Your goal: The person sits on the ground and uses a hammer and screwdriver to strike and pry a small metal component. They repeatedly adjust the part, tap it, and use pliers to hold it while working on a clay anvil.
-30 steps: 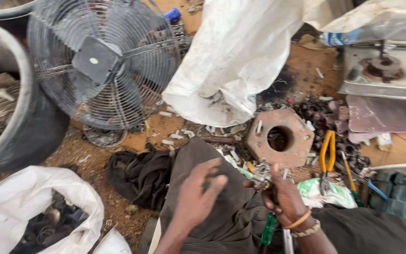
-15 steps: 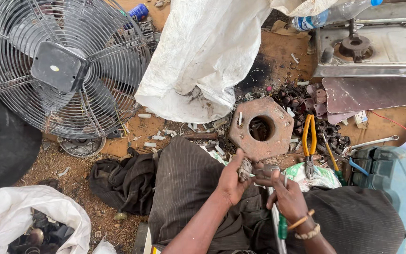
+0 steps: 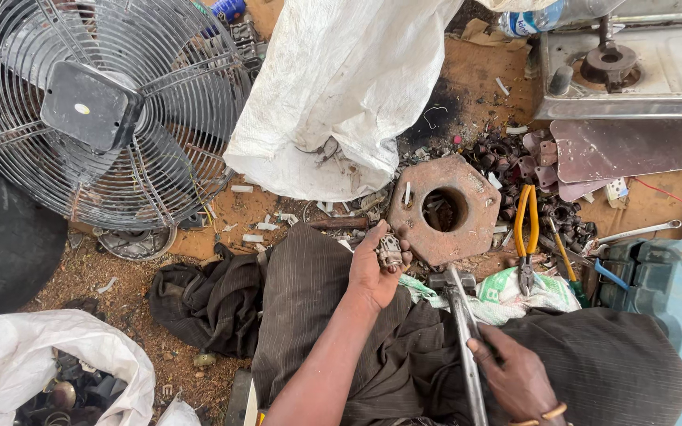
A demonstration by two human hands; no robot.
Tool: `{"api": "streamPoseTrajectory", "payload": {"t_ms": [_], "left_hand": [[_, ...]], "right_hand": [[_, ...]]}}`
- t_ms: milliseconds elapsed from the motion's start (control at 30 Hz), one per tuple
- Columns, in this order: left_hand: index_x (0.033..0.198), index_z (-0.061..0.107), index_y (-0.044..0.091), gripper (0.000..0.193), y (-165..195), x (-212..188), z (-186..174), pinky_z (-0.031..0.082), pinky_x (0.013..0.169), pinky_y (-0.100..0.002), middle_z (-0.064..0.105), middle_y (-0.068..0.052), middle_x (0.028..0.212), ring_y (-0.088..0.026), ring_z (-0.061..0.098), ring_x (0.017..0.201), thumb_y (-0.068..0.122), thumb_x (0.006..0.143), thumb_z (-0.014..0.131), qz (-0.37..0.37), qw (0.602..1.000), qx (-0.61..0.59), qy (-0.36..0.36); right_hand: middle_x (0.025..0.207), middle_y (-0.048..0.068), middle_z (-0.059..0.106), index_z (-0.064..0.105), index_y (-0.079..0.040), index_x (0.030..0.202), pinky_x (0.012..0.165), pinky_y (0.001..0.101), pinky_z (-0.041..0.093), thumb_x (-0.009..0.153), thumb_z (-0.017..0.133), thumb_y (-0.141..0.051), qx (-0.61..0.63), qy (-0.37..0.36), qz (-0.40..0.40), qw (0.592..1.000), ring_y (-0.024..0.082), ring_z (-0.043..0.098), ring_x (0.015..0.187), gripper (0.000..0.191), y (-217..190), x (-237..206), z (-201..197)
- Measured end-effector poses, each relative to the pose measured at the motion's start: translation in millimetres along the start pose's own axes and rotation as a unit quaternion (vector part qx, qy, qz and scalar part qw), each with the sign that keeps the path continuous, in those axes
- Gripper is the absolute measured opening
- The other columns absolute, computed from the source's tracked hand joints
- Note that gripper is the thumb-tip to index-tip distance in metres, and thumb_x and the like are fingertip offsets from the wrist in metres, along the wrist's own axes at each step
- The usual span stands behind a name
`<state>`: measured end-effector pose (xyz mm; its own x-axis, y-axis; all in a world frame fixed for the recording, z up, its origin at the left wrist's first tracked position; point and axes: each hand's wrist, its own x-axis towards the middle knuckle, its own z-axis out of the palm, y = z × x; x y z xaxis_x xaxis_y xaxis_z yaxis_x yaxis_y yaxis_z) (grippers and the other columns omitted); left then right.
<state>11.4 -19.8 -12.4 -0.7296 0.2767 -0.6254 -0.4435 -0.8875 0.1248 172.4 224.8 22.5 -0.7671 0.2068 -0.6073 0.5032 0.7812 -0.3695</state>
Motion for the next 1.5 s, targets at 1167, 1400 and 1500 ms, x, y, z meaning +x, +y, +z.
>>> {"api": "streamPoseTrajectory", "payload": {"t_ms": [1167, 1400, 1500], "left_hand": [[0.065, 0.052, 0.013, 0.028, 35, 25, 12, 0.034, 0.038, -0.032, 0.059, -0.005, 0.068, -0.021, 0.05, 0.053, 0.035, 0.084, 0.053, 0.045, 0.993, -0.068, 0.084], [0.064, 0.051, 0.01, 0.046, 39, 30, 10, 0.041, 0.046, -0.034, 0.052, -0.007, 0.064, -0.02, 0.048, 0.054, 0.048, 0.091, 0.052, 0.082, 0.98, -0.167, 0.064], [0.063, 0.051, 0.009, 0.048, 41, 32, 7, 0.041, 0.045, -0.033, 0.053, -0.008, 0.063, -0.02, 0.05, 0.054, 0.048, 0.09, 0.052, 0.084, 0.981, -0.171, 0.047]], "right_hand": [[0.108, 0.018, 0.083, 0.076, -0.016, 0.124, 0.098, 0.045, 0.059, 0.092, 0.068, -0.038, 0.164, 0.0, 0.039, 0.986, 0.028, 0.078, 0.106, 0.04, -82, -38, 20], [0.109, 0.015, 0.081, 0.07, -0.019, 0.128, 0.087, 0.0423, 0.065, 0.094, 0.065, -0.041, 0.163, -0.002, 0.04, 0.986, 0.023, 0.083, 0.097, 0.041, -90, -36, 39], [0.099, 0.013, 0.083, 0.069, -0.02, 0.129, 0.079, 0.0389, 0.065, 0.092, 0.061, -0.039, 0.169, -0.003, 0.043, 0.985, 0.017, 0.083, 0.085, 0.042, -93, -35, 47]]}}
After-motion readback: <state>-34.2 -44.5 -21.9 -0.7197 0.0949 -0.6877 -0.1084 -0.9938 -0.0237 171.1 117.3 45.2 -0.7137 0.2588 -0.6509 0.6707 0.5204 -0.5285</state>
